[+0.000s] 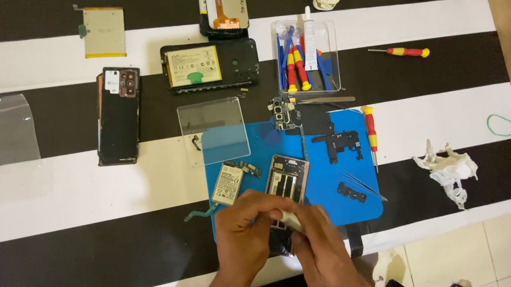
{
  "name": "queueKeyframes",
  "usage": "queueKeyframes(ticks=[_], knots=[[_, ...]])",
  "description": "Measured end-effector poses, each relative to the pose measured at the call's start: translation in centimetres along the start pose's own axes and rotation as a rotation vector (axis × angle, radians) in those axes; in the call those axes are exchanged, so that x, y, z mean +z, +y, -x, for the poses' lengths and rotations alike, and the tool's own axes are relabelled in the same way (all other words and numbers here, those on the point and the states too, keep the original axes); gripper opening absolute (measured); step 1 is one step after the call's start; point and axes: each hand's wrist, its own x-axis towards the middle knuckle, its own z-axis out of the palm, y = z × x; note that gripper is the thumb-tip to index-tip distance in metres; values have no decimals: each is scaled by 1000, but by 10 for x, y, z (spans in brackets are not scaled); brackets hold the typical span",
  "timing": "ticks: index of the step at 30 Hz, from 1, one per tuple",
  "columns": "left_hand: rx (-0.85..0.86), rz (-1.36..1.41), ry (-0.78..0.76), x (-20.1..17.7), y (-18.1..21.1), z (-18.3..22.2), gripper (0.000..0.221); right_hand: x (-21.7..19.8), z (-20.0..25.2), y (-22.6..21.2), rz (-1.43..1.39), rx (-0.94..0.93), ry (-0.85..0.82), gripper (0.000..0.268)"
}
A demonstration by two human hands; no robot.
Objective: Applying adhesive to a smartphone frame and installing an internal circuit board.
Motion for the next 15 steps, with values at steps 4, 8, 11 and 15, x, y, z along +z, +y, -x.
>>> queueKeyframes(ticks=[4,8,11,15], knots=[[14,235,-92,1,-8,4,33,7,12,33,67,-8,-20,31],[82,191,-114,0,-16,9,26,0,16,51,-236,116,-232,45],[36,55,-151,-1,-14,10,27,-13,6,35,-576,206,-378,46],[125,-272,-145,-7,-28,14,50,-42,-18,24,-332,277,-418,61]])
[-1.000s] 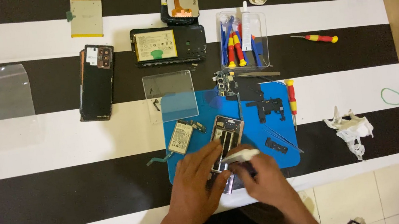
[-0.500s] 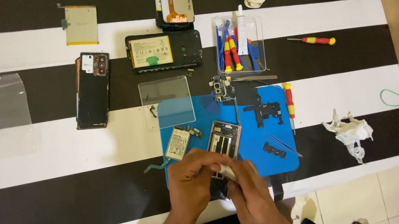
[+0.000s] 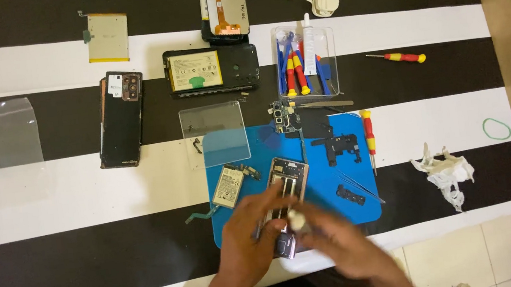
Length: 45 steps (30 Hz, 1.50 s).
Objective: Applying adhesive to a smartphone frame and installing an internal circuit board.
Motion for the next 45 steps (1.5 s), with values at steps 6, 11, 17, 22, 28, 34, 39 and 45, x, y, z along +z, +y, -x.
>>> queueKeyframes(ticks=[6,11,17,22,28,34,39,45], knots=[[-27,-333,-19,-4,-43,29,43,-99,-70,-44,489,20,506,31],[199,-428,54,-4,-48,30,35,-151,-138,-47,563,-29,732,34],[179,-449,42,-2,-48,30,33,-114,-121,-46,642,-339,855,48],[57,-586,19,16,-30,42,41,-65,-66,-36,599,-305,790,32],[-417,-704,-360,50,-31,67,117,-33,-26,16,548,-295,619,35],[-274,-663,-213,46,-41,71,108,-7,-16,32,411,-280,631,34],[-423,-243,-145,18,-20,58,107,-1,-16,37,227,-228,638,39],[-55,-339,12,9,-23,58,87,-6,-17,37,308,-115,531,70]])
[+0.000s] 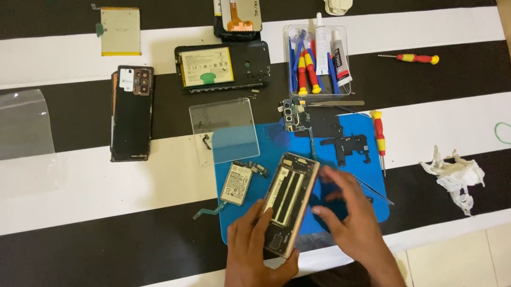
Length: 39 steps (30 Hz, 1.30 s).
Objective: Applying adhesive to a smartphone frame and installing an internal circuit board.
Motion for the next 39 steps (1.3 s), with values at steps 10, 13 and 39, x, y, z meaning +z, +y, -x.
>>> queueKeyframes(ticks=[10,13,39], knots=[[93,-27,114,-15,4,-17,77,12,-28,2,640,-727,-34,59],[88,100,160,-33,13,-25,73,4,-36,-18,568,-817,3,50],[-607,1360,-118,17,12,-30,53,18,13,-37,-196,568,-254,45]])
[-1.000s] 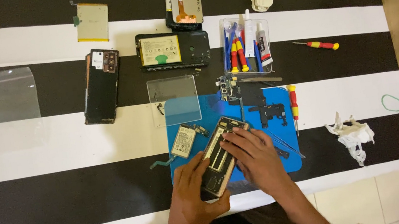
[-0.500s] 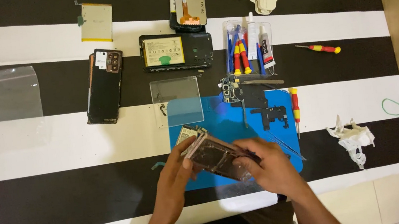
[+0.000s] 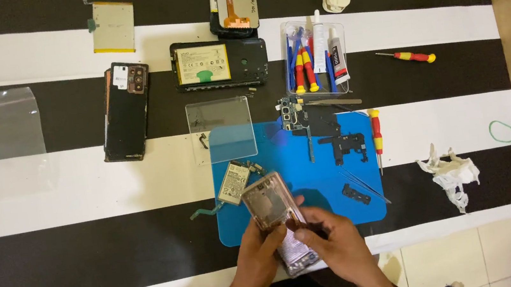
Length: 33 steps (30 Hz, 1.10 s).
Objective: Applying adhesive to a smartphone frame and installing an internal circuit board.
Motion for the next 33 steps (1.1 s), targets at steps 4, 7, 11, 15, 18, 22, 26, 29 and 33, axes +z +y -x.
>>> queueKeyframes(ticks=[4,7,11,15,18,22,26,29,33], knots=[[-174,64,128,3,3,6,49,-9,7,4,181,-4,-35,49],[-164,81,130,-9,-2,7,47,-14,4,2,219,-189,17,33],[-118,141,299,-19,29,18,49,-18,-22,-5,283,-388,185,28],[106,145,305,-36,49,26,62,-1,-53,-23,412,-713,256,29],[147,214,360,-39,59,29,61,18,-76,-24,528,-908,300,37],[271,231,269,-49,55,29,62,33,-79,-41,682,-686,245,47],[327,250,186,-50,52,21,71,34,-77,-45,686,-733,252,29],[365,253,137,-49,57,10,74,37,-79,-48,647,-791,266,21],[343,218,51,-40,62,-3,77,28,-78,-42,482,-686,192,10]])
